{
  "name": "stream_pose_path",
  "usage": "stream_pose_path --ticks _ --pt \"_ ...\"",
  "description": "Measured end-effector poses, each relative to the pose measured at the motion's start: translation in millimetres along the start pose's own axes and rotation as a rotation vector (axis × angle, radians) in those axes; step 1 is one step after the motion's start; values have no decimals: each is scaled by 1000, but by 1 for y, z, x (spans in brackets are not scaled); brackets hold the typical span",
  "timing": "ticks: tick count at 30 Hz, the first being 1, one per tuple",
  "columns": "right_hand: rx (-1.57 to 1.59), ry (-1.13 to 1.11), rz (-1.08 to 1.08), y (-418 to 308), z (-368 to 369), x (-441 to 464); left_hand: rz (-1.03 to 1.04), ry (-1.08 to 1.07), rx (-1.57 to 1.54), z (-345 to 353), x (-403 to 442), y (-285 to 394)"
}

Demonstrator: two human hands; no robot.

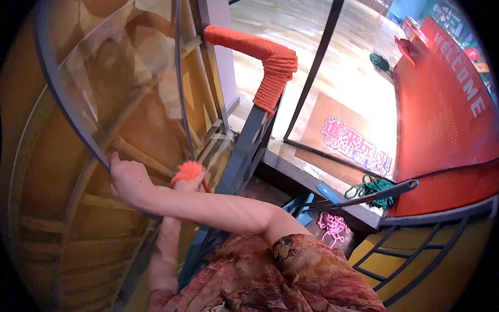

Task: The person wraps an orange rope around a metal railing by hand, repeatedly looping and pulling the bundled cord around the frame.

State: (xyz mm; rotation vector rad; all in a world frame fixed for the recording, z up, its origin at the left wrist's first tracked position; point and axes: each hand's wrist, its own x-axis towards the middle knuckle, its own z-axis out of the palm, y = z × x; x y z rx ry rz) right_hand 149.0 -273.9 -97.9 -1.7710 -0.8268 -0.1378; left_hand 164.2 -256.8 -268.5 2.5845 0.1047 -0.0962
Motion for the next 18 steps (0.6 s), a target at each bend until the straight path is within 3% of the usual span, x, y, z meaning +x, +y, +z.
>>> stream_pose_path --ticks 1,3,5,6,8,9,10,12,13,14,16,18 --pt "-48 -18 5 -2 -1 -3 -84 69 -234 5 15 10" --pt "-82 -25 30 -7 -8 -12 -26 201 -389 16 56 33" --pt "-147 -76 70 -4 -13 -20 171 163 -819 27 106 49" --pt "-146 -52 81 -4 -15 -26 182 140 -808 24 124 64" --pt "-105 -102 115 -3 -24 -34 27 32 -843 10 153 101" --pt "43 -239 157 -4 -39 -35 -56 -27 -851 5 162 119" --pt "52 -204 173 2 -47 -41 -141 -86 -854 10 174 126" --pt "102 -191 64 18 -58 -55 -162 -366 -843 9 192 130" --pt "339 -309 121 33 -66 -61 -136 -370 -791 13 197 130" --pt "345 -283 127 44 -73 -67 -113 -374 -738 18 207 125" --pt "505 -21 -214 62 -84 -82 -86 -462 -648 20 217 122" --pt "548 17 -128 79 -108 -101 19 -487 -665 7 203 141"
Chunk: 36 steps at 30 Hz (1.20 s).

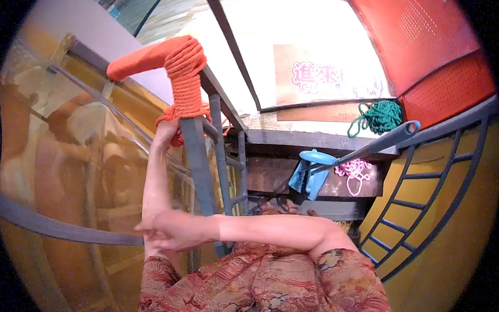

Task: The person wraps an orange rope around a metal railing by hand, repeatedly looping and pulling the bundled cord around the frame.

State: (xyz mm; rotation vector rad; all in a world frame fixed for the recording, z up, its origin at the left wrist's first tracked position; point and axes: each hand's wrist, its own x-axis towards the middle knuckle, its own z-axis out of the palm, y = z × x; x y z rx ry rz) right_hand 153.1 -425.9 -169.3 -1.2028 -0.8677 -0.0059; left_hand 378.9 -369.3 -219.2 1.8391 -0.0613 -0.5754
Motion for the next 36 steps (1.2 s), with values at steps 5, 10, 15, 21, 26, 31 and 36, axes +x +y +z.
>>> stream_pose_path --ticks 5,10,15,21,26,31,36 --pt "-91 693 626 29 -106 -52 -57 -204 -223 13 13 16" --pt "-313 901 380 70 -195 -36 15 -431 -567 14 42 -14" --pt "-253 803 453 88 -209 -14 -51 -292 -769 25 43 -15" --pt "143 669 550 117 -232 24 12 -351 -662 20 40 -12" --pt "11 606 662 122 -234 36 119 -352 -455 18 37 -9" --pt "62 480 718 112 -233 38 1 -313 -296 17 29 9" --pt "17 482 625 134 -225 32 37 -308 -170 13 32 14"
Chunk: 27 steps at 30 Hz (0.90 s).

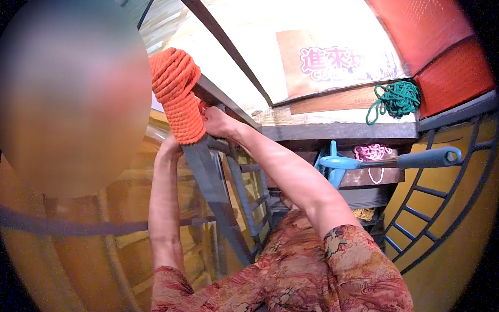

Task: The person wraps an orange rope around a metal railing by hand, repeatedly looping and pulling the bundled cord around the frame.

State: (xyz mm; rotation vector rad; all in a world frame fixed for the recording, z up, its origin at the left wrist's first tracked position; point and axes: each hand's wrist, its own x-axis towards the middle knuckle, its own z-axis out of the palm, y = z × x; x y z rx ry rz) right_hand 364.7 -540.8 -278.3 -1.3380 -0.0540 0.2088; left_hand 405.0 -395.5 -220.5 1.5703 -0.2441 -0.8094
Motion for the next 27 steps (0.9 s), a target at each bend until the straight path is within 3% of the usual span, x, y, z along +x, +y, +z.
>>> stream_pose_path --ticks 3,5,6,8,10,11,12,14,17,18,20,24,27 --pt "51 85 -155 9 3 -13 -17 -34 -64 15 -4 12" --pt "369 224 -200 22 4 -20 -8 -38 -166 22 -9 20" --pt "361 222 -202 26 1 -29 14 -31 -46 24 -12 24" --pt "865 328 -179 22 -7 -60 41 -15 61 15 -14 24" --pt "933 338 -127 -4 -24 -106 -6 -120 266 -7 -13 18" --pt "884 310 -90 -17 -27 -132 -27 35 251 4 -25 30" --pt "833 282 -55 -30 -25 -156 -21 39 239 1 -26 29" --pt "728 196 -32 -60 -21 -194 278 285 124 -7 -25 30" --pt "782 56 17 -108 -19 -236 517 458 84 0 -46 62" --pt "731 32 14 -123 -19 -249 527 468 74 0 -52 68" --pt "572 21 -28 -152 -14 -275 633 289 103 -2 -64 77" --pt "200 245 -208 -221 1 -329 626 181 200 -2 -78 79" --pt "-120 180 -285 -265 23 -341 667 82 72 -2 -81 76"
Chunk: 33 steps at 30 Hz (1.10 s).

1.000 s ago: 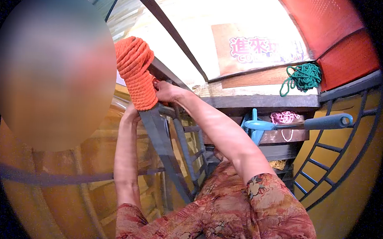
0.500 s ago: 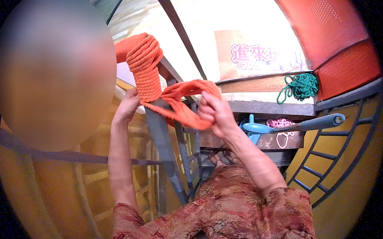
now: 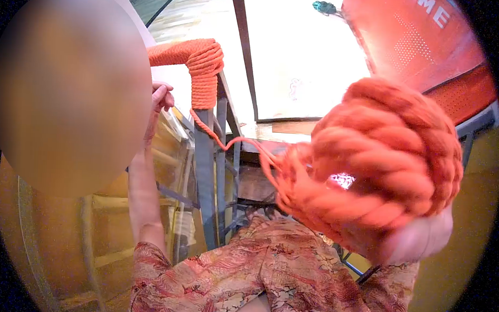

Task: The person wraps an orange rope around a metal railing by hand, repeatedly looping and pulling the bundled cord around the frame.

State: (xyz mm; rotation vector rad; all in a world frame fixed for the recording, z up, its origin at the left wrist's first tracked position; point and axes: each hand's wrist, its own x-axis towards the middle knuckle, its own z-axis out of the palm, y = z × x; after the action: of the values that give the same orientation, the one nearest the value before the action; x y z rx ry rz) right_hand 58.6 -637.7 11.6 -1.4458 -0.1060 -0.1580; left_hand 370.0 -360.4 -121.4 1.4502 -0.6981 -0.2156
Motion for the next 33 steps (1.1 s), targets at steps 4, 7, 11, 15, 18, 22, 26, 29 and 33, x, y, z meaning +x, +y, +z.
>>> stream_pose_path --ticks 4,7,11,15,18,22,26,29,33 --pt "-347 -366 112 -20 42 32 59 -82 -240 8 0 9" --pt "-339 -671 485 10 69 76 222 -425 -284 14 4 15" --pt "-176 -711 513 66 111 136 48 -578 -348 23 -8 21" --pt "-107 -521 499 106 120 211 -121 -356 -74 -2 -14 8" --pt "-244 -434 491 120 104 235 -109 -343 -189 -14 -8 -1" --pt "-393 -397 409 137 73 236 -381 -305 -63 -30 -6 6" --pt "61 -293 504 193 13 220 -398 -284 235 -44 -1 -12" --pt "-2 -79 647 265 -6 233 -388 -280 405 -45 12 -23" --pt "568 -288 454 299 40 267 -270 -246 706 -43 36 -70"
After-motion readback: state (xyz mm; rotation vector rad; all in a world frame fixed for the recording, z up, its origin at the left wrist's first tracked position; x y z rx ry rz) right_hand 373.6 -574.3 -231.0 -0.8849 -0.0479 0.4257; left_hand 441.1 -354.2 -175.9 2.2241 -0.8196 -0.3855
